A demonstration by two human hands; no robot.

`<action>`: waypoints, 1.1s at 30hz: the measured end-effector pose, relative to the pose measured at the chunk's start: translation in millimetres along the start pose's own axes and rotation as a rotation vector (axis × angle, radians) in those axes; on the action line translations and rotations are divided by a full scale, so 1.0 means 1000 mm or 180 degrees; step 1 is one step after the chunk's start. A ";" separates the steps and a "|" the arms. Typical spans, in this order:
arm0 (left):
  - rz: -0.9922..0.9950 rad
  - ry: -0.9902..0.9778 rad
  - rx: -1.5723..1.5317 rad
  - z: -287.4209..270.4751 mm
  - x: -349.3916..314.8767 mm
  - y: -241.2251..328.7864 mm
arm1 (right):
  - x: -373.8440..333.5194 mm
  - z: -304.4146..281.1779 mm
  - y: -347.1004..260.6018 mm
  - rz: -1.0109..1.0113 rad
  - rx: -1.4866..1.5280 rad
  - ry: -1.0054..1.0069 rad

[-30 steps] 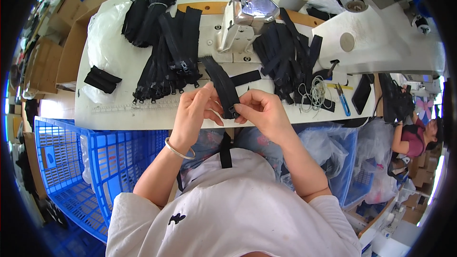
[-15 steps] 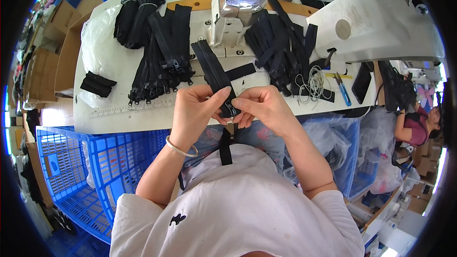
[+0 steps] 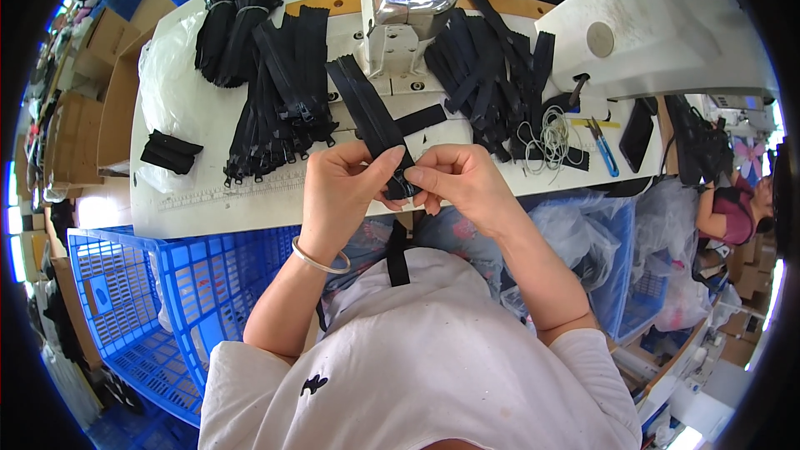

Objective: Assembling and inspecting black fabric straps with plastic components at a sewing workstation in a factory.

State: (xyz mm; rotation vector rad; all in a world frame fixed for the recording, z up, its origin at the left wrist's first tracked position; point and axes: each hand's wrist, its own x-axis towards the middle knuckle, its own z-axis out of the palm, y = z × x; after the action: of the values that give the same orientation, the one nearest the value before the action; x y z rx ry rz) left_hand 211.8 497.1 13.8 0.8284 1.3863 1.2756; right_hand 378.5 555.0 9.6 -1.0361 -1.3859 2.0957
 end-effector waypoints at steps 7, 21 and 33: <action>0.0438 0.0110 -0.0124 -0.002 0.018 0.010 | -0.002 0.004 -0.008 -0.0384 -0.0042 0.0095; 0.0488 -0.0201 -0.0804 -0.013 0.040 0.045 | -0.009 0.026 -0.032 -0.1322 -0.1235 0.0842; 0.0327 -0.0369 -0.0999 -0.007 0.054 0.059 | -0.006 0.031 -0.038 -0.1528 -0.0989 0.0889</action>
State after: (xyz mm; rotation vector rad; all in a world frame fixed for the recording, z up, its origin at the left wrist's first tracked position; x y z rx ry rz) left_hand 184.0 557.8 58.0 0.7500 1.0292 1.4553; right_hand 356.3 548.1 53.7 -0.9460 -1.6470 1.3705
